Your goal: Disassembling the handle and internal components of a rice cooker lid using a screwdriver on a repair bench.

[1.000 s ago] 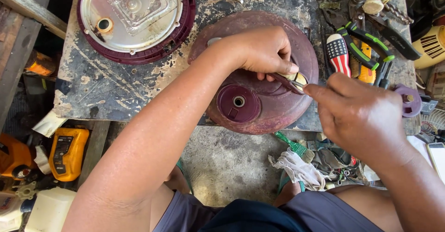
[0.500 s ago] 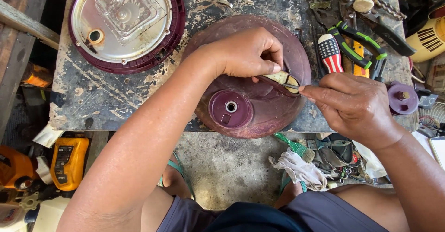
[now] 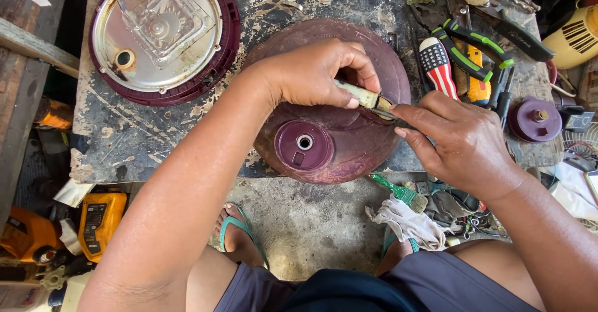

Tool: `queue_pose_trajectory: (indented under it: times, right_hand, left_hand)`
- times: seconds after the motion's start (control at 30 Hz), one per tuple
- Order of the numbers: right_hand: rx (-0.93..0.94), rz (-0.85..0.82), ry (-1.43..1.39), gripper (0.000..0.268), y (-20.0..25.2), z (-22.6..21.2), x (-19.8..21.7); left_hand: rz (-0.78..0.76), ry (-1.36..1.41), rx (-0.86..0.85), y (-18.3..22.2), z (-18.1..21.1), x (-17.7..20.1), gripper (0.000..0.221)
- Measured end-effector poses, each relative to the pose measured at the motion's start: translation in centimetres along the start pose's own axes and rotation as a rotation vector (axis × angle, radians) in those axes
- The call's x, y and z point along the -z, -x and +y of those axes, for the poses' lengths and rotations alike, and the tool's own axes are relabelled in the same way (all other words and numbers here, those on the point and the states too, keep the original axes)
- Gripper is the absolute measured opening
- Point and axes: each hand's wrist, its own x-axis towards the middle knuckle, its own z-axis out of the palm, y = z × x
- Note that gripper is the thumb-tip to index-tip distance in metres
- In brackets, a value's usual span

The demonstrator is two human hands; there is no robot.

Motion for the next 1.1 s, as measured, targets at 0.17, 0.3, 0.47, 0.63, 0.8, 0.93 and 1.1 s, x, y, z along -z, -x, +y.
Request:
queue_pose_trajectory:
  times: [0.17,0.3,0.47,0.63,0.8,0.93,1.1]
  right_hand:
    - [0.041,0.037,0.031,0.022,0.0,-0.8,0.5]
    - [0.025,0.015,0.068,0.030,-0.1,-1.4,0.4]
    - [0.022,0.029,0.080,0.030,0.0,-1.1,0.5]
    - [0.025,0.004,0.086,0.031,-0.8,-1.0,0.5]
    - [0.098,-0.016,0.043,0.040,-1.2,-0.3,0.8]
    - [0.118,-0.006,0.011,0.034,-1.5,0.7,1.7]
    - [0.222,0.053,-0.090,0.034,-2.8,-0.1,1.0]
  left_hand:
    - [-0.012,0.011,0.103,-0.6,0.2,0.5,0.018]
    - [0.015,0.034,0.206,-0.8,0.2,0.2,0.014]
    - [0.034,0.049,0.245,-0.8,0.3,0.1,0.013]
    - [0.025,0.035,0.218,-1.0,-0.6,0.0,0.014]
    - [0.007,0.067,0.214,-0.8,-0.2,0.2,0.016]
    - [0.005,0.060,0.214,-0.7,-0.2,0.2,0.017]
    - [0.001,0.009,0.183,-0.8,0.0,0.5,0.019]
